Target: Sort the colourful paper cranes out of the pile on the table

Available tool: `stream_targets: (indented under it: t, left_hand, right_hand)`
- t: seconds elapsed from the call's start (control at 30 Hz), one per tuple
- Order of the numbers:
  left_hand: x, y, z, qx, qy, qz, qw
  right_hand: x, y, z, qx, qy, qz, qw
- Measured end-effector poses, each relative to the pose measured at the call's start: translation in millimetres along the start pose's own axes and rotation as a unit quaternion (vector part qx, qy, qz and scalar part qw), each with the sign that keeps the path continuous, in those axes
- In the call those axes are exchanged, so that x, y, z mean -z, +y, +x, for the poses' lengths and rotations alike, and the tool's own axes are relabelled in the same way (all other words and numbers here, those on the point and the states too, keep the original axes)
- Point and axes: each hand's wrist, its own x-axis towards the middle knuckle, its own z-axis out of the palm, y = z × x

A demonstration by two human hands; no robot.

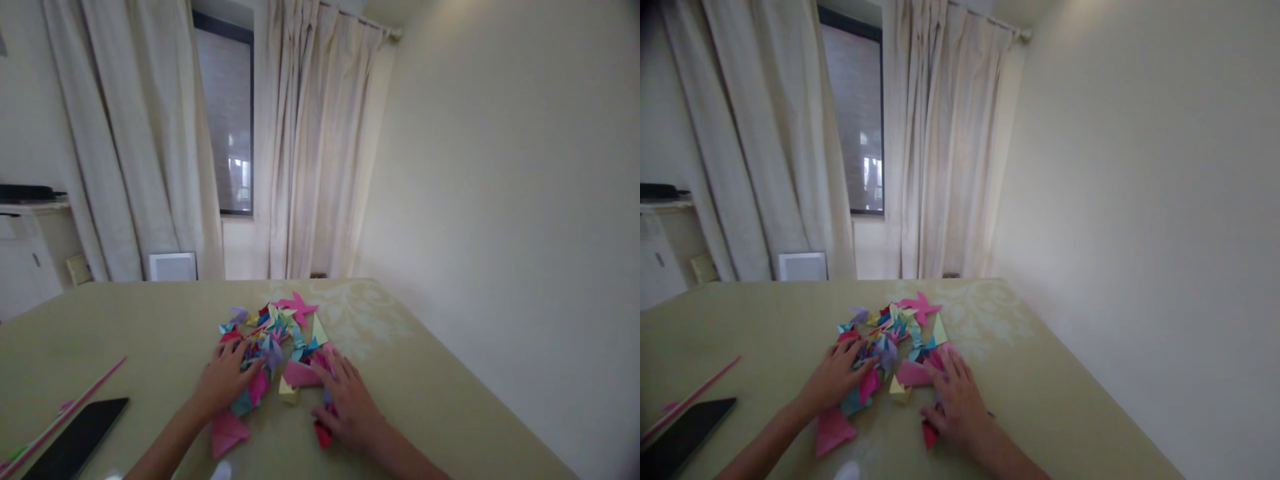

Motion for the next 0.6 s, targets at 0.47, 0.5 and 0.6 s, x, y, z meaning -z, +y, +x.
stream_targets:
  t: [0.47,0.5,0.6]
  left_hand:
    - [-62.9,25,-146,-0.172,0.068,0.117,0.976]
    - [-71.9,33,-146,-0.174,0.078,0.132,0.973]
    - [-82.2,57,-135,-0.217,0.071,0.119,0.966]
  right_hand:
    - [-25,-7,145,0.058,0.020,0.082,0.995]
    - [-27,-12,146,0.072,0.015,0.087,0.994]
    - [-24,-21,145,0.115,0.000,0.106,0.988]
